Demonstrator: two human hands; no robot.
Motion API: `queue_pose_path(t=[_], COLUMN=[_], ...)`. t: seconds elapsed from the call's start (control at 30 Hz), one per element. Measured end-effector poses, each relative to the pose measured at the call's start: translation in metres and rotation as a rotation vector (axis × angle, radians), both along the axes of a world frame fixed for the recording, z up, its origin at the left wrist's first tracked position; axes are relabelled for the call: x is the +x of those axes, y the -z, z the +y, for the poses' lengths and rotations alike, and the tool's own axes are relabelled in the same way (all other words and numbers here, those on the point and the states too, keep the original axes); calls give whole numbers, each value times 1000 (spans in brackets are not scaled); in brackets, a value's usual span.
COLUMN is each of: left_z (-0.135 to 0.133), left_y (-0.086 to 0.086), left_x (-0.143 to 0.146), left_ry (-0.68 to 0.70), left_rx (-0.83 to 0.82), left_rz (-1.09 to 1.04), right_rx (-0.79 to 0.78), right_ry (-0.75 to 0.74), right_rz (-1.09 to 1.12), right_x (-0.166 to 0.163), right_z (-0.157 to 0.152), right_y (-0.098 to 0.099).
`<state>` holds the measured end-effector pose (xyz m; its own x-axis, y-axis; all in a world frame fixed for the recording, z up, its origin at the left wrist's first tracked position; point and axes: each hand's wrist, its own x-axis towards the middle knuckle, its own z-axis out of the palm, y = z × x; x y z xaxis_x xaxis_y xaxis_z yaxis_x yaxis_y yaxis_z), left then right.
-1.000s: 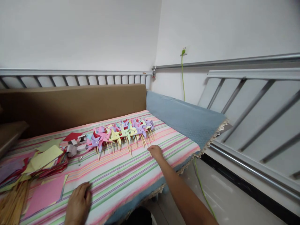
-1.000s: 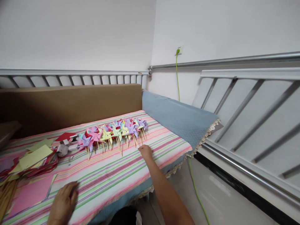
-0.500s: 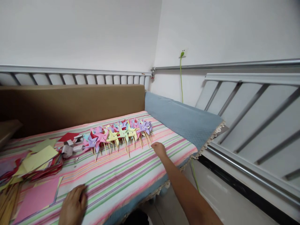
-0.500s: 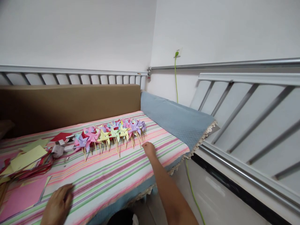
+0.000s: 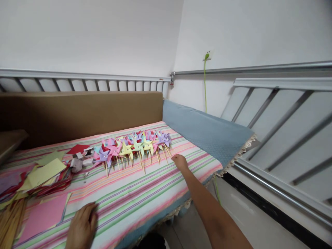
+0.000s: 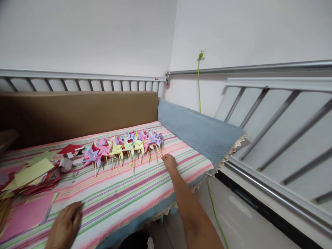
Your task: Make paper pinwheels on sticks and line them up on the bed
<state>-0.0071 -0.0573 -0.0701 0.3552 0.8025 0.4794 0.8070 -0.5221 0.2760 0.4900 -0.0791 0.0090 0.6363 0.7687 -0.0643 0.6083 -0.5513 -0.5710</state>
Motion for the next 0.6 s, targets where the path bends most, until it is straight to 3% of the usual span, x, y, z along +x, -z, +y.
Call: queue_pose_path(t=[0.33, 0.6], left_z=[-2, 2], left_y=[-2, -4], left_x=[2, 1], left_ry=[-5, 3], left_rx=[1, -21], left_rz=[-10, -55], right_rx=[13, 213], right_ry=[25, 58], right_rz=[-6, -6], right_x=[-4, -22], right_z=[-2, -27], right_y=[0, -28])
